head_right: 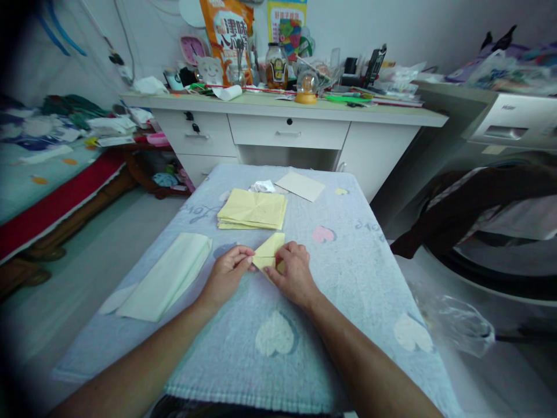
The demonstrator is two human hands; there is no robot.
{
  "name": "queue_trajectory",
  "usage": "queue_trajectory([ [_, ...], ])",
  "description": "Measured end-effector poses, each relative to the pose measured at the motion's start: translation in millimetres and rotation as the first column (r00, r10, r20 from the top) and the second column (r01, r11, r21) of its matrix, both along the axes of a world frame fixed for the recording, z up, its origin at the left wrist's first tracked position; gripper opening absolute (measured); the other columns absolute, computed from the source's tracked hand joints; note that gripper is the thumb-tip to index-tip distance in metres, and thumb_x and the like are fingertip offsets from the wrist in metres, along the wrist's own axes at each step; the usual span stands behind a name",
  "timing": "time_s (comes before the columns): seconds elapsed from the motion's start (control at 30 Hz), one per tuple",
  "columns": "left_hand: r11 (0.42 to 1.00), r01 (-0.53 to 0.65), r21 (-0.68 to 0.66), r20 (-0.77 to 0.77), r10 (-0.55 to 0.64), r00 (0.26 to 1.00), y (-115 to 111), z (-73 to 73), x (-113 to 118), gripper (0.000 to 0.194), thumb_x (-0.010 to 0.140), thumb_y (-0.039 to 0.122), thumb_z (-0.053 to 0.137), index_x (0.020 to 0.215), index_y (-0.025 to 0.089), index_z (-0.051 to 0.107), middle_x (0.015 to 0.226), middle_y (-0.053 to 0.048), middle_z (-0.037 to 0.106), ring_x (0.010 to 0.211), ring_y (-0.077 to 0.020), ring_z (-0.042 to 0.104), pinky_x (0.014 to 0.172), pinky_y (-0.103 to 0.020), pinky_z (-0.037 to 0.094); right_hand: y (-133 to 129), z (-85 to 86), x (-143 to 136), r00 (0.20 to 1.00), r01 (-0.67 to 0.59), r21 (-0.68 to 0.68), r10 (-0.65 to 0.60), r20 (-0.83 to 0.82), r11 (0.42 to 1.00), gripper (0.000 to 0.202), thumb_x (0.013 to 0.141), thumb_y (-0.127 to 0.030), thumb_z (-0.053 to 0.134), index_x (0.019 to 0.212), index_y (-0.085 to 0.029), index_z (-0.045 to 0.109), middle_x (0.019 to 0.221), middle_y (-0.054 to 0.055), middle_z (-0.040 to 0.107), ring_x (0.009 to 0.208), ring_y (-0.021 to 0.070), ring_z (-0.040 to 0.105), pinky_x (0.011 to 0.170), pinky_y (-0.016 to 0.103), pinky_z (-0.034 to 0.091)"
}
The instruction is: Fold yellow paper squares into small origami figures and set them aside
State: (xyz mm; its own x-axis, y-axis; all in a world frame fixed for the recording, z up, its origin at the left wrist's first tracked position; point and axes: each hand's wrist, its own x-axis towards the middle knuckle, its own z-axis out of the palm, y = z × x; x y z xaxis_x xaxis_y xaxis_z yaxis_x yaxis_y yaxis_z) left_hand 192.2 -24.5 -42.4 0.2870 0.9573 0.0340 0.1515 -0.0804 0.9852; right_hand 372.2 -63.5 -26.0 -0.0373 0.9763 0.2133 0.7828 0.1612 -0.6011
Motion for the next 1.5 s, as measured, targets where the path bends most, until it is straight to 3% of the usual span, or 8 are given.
queue_trajectory([
  [0.17, 0.989, 0.051, 0.137, -0.224, -0.019, 0.975, -2, 5.5, -3, 0.015, 0.086, 0.028, 0.05, 0.091, 0.019, 0.061, 0.077, 0.0, 0.065, 0.07, -0.0145, 0.059, 0.064, -0.024, 0.042, 2, 1.0, 6, 0.995, -0.016, 0.035, 0.02, -0.099, 0.999, 0.006, 0.081, -0.024, 0.063, 0.079, -0.021, 0.059, 0.094, 0.005, 0.056, 0.094, 0.0216, 0.048, 0.085, 0.037, 0.037],
  [0.33, 0.926, 0.196, 0.321, -0.487, -0.016, 0.873, -4, 11.5, -8, 0.013, 0.084, 0.02, 0.051, 0.083, 0.02, 0.064, 0.082, -0.003, 0.061, 0.084, -0.0187, 0.057, 0.078, -0.031, 0.042, 1, 3.0, 8, 0.987, -0.124, 0.068, 0.13, -0.092, 0.99, 0.006, 0.081, -0.018, 0.06, 0.078, -0.021, 0.057, 0.085, 0.003, 0.059, 0.088, 0.0198, 0.05, 0.082, 0.034, 0.036],
  [0.47, 0.894, 0.288, 0.343, -0.589, -0.034, 0.808, -3, 10.7, -11, 0.011, 0.08, 0.018, 0.056, 0.078, 0.021, 0.066, 0.085, -0.004, 0.058, 0.089, -0.0206, 0.054, 0.084, -0.034, 0.04, -1, 4.0, 5, 0.97, -0.204, 0.026, 0.206, -0.132, 0.979, 0.009, 0.079, -0.011, 0.058, 0.079, -0.02, 0.055, 0.077, 0.001, 0.058, 0.078, 0.0165, 0.051, 0.075, 0.03, 0.037],
  [0.67, 0.889, 0.321, 0.328, -0.616, -0.056, 0.786, -1, 7.3, -13, 0.01, 0.081, 0.021, 0.058, 0.079, 0.02, 0.067, 0.087, -0.004, 0.057, 0.089, -0.0205, 0.052, 0.083, -0.034, 0.04, -4, 3.7, 4, 0.971, -0.236, -0.083, 0.237, 0.007, 0.968, 0.003, 0.081, -0.018, 0.06, 0.078, -0.018, 0.059, 0.076, 0.002, 0.057, 0.078, 0.017, 0.049, 0.075, 0.031, 0.034],
  [0.8, 0.881, 0.331, 0.339, -0.622, -0.054, 0.781, -1, 6.8, -12, 0.016, 0.086, 0.024, 0.053, 0.08, 0.02, 0.067, 0.086, -0.004, 0.058, 0.088, -0.0201, 0.052, 0.082, -0.034, 0.039, -4, 2.1, 5, 0.982, -0.176, -0.114, 0.183, 0.052, 0.978, 0.024, 0.089, -0.026, 0.053, 0.068, -0.017, 0.06, 0.085, 0.004, 0.058, 0.085, 0.0178, 0.047, 0.079, 0.034, 0.032],
  [0.93, 0.89, 0.325, 0.32, -0.622, -0.062, 0.781, 0, 7.8, -11, 0.012, 0.083, 0.022, 0.056, 0.078, 0.02, 0.067, 0.086, -0.004, 0.058, 0.088, -0.02, 0.053, 0.081, -0.033, 0.04, -5, 0.7, 4, 0.986, -0.144, -0.149, 0.155, 0.065, 0.978, 0.023, 0.088, -0.027, 0.056, 0.068, -0.017, 0.061, 0.091, 0.004, 0.057, 0.087, 0.0182, 0.046, 0.08, 0.035, 0.032],
  [1.23, 0.884, 0.364, 0.293, -0.622, -0.113, 0.775, 3, 7.2, -15, 0.008, 0.08, 0.022, 0.059, 0.076, 0.02, 0.067, 0.088, -0.003, 0.057, 0.089, -0.0198, 0.053, 0.081, -0.032, 0.039, -6, 0.1, 2, 0.993, -0.12, -0.171, 0.122, -0.002, 0.978, 0.018, 0.086, -0.025, 0.06, 0.069, -0.018, 0.063, 0.093, 0.004, 0.058, 0.091, 0.0194, 0.046, 0.082, 0.036, 0.033],
  [1.5, 0.885, 0.373, 0.28, -0.616, -0.132, 0.777, 4, 9.4, -14, 0.008, 0.076, 0.017, 0.059, 0.072, 0.02, 0.066, 0.086, -0.003, 0.058, 0.088, -0.0194, 0.053, 0.082, -0.033, 0.039, -7, -7.9, -1, 0.986, 0.003, -0.107, 0.015, 0.167, 0.994, 0.021, 0.08, -0.029, 0.066, 0.062, -0.018, 0.062, 0.092, 0.006, 0.057, 0.09, 0.0225, 0.045, 0.076, 0.037, 0.031],
])
